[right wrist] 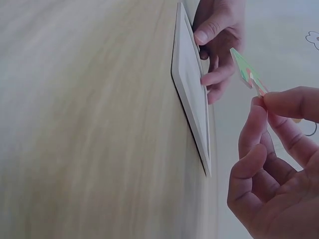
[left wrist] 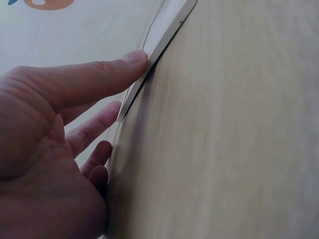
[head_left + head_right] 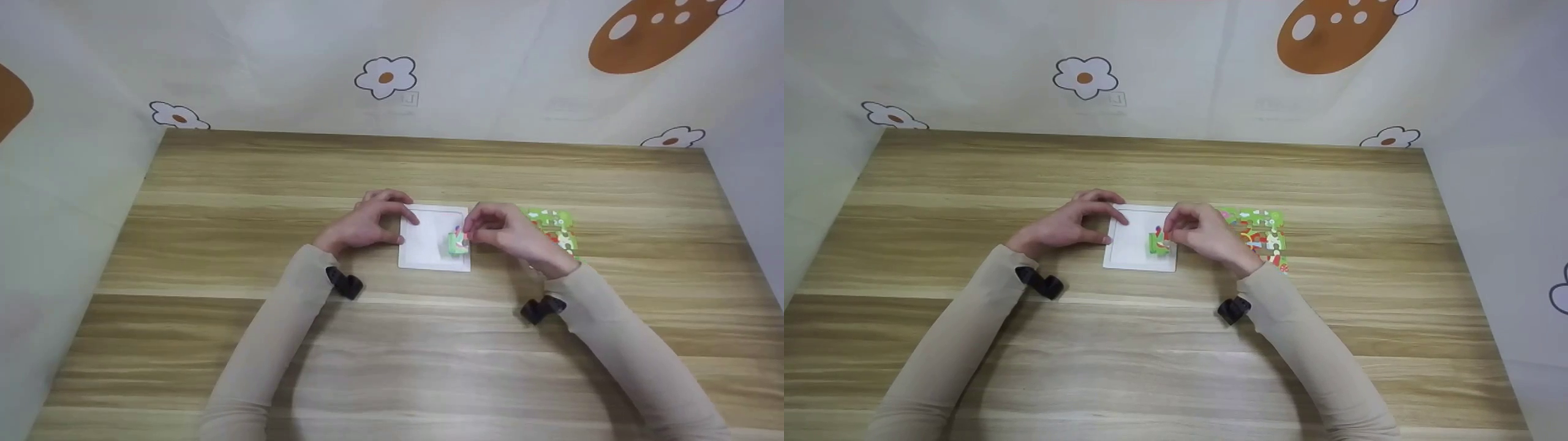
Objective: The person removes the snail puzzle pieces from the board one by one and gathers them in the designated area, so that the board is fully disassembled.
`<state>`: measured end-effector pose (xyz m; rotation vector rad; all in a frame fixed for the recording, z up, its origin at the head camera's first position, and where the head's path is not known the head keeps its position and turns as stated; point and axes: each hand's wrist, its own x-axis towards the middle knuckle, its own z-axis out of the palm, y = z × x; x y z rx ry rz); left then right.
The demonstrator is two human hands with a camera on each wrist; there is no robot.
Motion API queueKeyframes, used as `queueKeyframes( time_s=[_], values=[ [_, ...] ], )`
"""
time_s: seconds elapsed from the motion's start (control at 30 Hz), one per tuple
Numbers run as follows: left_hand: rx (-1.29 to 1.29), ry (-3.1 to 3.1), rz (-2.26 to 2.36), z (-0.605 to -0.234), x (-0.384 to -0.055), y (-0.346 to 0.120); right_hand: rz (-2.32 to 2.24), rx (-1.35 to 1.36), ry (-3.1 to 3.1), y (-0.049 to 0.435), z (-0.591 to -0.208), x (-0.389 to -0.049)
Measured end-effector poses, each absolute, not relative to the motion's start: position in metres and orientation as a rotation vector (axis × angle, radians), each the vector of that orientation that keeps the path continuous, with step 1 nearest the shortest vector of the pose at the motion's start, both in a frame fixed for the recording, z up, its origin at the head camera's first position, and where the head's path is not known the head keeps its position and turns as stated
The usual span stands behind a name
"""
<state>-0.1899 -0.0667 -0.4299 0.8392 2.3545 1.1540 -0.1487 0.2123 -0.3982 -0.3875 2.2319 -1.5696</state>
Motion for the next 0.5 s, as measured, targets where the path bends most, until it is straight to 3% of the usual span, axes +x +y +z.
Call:
queueKeyframes(
  time_s=[0.5],
  values=[
    [0.875,2.343,1.186,-0.432,-0.19,-0.068,-1.501,-0.41,2.303,0.243,-0.4,-0.147]
  ],
)
